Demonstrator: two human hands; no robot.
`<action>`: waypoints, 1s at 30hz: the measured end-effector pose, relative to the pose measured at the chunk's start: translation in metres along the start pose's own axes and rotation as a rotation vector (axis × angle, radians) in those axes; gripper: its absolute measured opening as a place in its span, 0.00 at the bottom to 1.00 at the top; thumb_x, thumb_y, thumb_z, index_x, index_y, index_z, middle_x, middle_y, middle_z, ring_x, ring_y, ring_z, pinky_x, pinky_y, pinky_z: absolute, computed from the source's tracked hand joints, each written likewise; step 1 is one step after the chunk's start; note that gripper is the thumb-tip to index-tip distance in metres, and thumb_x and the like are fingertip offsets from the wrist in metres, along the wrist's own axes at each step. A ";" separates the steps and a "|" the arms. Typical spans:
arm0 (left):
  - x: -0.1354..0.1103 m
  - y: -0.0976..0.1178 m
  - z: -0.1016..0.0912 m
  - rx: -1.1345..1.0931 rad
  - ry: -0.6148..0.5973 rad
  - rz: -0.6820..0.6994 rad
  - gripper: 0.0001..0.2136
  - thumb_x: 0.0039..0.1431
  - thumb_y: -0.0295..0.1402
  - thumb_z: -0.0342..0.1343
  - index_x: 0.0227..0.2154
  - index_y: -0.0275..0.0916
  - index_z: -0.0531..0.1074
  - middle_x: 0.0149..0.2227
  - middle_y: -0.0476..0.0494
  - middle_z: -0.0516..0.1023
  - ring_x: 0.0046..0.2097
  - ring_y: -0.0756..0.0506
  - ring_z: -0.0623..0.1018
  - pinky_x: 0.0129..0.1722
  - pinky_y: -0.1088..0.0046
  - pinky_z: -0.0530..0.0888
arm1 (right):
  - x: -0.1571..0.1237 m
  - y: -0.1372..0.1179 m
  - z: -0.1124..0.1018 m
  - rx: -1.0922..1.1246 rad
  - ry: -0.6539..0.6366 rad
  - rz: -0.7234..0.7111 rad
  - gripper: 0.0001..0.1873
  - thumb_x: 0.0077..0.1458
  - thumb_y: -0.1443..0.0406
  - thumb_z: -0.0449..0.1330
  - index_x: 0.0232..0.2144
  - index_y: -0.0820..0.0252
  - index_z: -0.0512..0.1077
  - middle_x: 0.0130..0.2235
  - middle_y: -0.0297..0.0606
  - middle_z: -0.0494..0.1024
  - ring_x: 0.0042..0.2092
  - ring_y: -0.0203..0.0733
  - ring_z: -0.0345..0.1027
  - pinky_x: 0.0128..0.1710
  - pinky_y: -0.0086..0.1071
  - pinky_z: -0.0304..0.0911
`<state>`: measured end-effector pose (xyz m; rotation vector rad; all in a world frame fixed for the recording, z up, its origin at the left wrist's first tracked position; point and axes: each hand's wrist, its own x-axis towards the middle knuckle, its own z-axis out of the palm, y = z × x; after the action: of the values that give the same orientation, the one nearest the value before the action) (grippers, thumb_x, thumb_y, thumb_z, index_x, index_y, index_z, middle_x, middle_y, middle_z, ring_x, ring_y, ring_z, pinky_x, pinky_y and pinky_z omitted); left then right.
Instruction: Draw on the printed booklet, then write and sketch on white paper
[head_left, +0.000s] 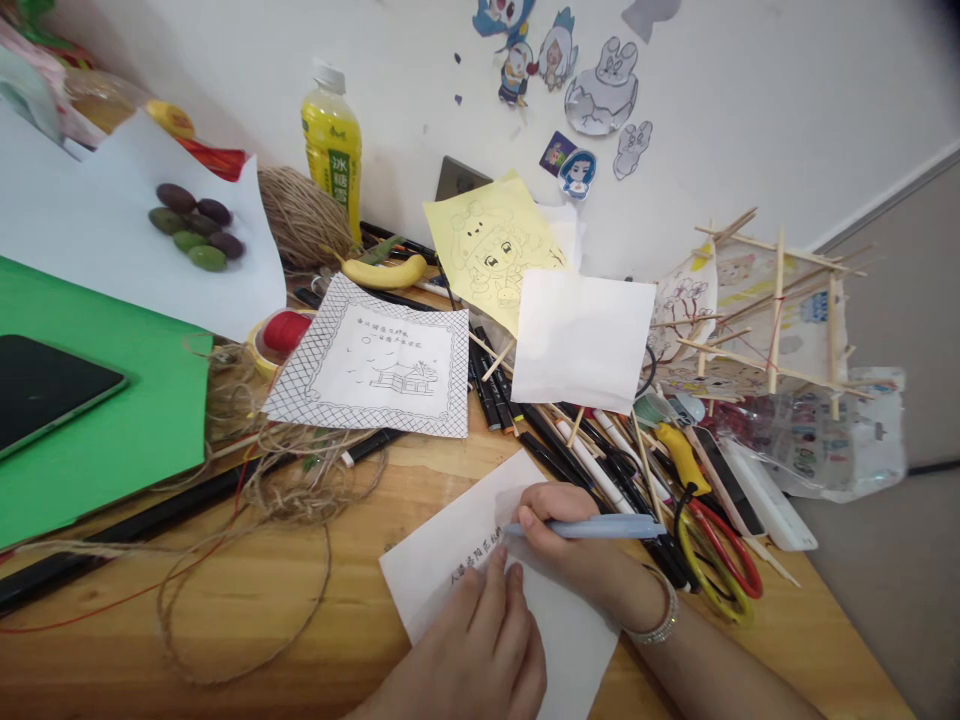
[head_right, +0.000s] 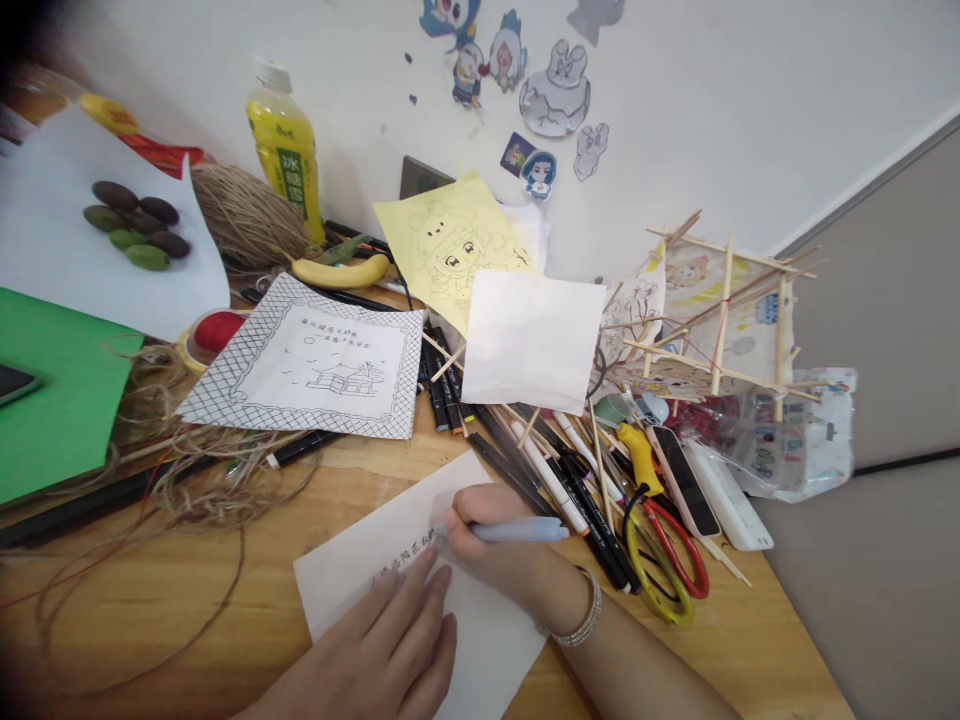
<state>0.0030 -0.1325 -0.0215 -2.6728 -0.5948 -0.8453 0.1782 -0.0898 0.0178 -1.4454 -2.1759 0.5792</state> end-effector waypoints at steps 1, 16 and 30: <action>0.000 0.000 0.001 0.003 0.012 -0.001 0.10 0.65 0.29 0.45 0.36 0.35 0.71 0.41 0.38 0.80 0.43 0.37 0.78 0.45 0.57 0.60 | 0.000 0.000 0.000 -0.003 0.004 -0.002 0.16 0.57 0.66 0.48 0.17 0.56 0.55 0.19 0.29 0.61 0.23 0.34 0.56 0.24 0.29 0.54; -0.001 0.001 -0.001 0.000 -0.031 0.026 0.09 0.65 0.31 0.47 0.38 0.34 0.72 0.42 0.36 0.79 0.44 0.36 0.77 0.46 0.57 0.61 | -0.001 -0.001 -0.001 -0.044 0.007 -0.011 0.16 0.56 0.66 0.48 0.17 0.56 0.56 0.19 0.29 0.61 0.23 0.34 0.54 0.24 0.29 0.54; -0.006 0.007 0.009 -0.007 0.089 0.045 0.09 0.64 0.31 0.49 0.35 0.36 0.74 0.41 0.41 0.79 0.44 0.37 0.77 0.43 0.59 0.63 | 0.001 0.011 0.010 0.363 0.312 0.177 0.17 0.55 0.65 0.53 0.15 0.57 0.58 0.19 0.28 0.63 0.23 0.35 0.58 0.24 0.28 0.57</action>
<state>0.0066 -0.1371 -0.0331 -2.6283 -0.5106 -0.9490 0.1805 -0.0857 0.0035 -1.4243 -1.6183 0.7139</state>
